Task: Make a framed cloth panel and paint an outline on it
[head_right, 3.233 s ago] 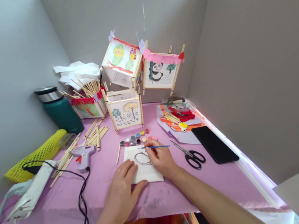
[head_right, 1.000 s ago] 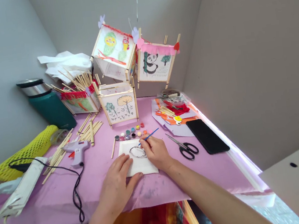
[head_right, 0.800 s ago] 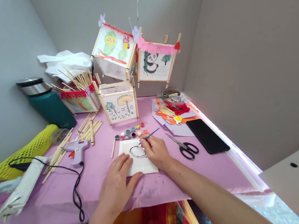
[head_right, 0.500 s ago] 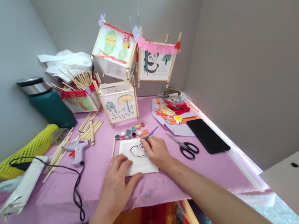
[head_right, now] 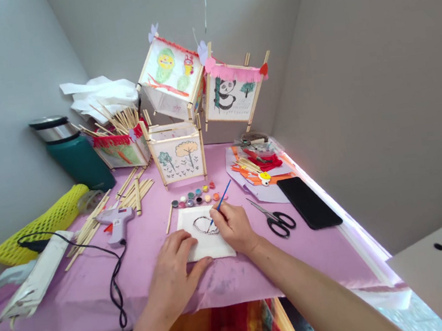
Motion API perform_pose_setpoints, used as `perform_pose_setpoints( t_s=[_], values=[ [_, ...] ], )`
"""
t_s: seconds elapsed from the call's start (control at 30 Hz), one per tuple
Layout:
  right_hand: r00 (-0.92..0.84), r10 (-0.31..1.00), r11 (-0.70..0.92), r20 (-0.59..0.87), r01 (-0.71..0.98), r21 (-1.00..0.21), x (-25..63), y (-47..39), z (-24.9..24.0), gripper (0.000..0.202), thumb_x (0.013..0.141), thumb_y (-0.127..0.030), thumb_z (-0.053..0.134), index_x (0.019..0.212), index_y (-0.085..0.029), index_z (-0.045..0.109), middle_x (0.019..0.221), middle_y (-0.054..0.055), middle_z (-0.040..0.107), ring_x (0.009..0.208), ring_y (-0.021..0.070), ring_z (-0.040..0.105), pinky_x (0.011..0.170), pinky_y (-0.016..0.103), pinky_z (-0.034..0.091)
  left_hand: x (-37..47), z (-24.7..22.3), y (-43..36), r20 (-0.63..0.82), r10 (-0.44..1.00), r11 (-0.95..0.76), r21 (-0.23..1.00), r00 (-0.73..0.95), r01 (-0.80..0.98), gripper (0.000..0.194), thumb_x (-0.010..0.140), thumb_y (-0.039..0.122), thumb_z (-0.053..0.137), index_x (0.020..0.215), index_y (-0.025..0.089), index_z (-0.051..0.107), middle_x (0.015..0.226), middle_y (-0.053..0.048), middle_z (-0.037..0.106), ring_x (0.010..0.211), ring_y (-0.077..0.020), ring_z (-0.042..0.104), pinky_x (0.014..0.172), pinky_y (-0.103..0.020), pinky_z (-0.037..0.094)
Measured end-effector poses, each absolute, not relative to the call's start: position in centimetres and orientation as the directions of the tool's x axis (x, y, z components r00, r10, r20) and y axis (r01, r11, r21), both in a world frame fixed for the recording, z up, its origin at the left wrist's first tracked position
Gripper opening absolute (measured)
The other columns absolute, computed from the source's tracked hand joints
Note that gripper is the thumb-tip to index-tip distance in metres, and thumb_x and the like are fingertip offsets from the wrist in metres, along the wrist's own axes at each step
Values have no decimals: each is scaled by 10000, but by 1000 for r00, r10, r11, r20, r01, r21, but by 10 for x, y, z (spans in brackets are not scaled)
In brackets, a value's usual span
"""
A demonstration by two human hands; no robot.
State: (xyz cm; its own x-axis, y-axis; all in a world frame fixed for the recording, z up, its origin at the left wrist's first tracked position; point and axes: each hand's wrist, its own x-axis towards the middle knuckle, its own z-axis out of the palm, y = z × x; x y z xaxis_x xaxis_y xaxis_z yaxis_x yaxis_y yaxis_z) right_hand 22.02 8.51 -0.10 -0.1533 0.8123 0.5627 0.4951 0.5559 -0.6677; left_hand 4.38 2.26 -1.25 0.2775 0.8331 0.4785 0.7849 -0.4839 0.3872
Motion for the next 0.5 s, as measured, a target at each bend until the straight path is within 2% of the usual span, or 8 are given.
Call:
perform_pose_setpoints(
  t_s=[0.2,0.5],
  values=[
    [-153,817,551,556,488,-676,221,85,-2,226,920,-293,423,745,-188,521,634,-10,556,580,119,532,606,234,391,44,-16,23,500,824,-474,349,268,808,357,806,346,613,1082,136,531,1157,-124,507,1129,-277,444,965,-465,426],
    [-151,800,568,581,502,-652,220,85,-2,241,918,-284,432,712,-189,515,651,-8,569,587,114,543,604,228,393,44,-17,23,500,829,-461,353,252,815,308,833,316,570,1088,146,538,1197,-130,490,1155,-281,441,969,-466,431]
  ],
)
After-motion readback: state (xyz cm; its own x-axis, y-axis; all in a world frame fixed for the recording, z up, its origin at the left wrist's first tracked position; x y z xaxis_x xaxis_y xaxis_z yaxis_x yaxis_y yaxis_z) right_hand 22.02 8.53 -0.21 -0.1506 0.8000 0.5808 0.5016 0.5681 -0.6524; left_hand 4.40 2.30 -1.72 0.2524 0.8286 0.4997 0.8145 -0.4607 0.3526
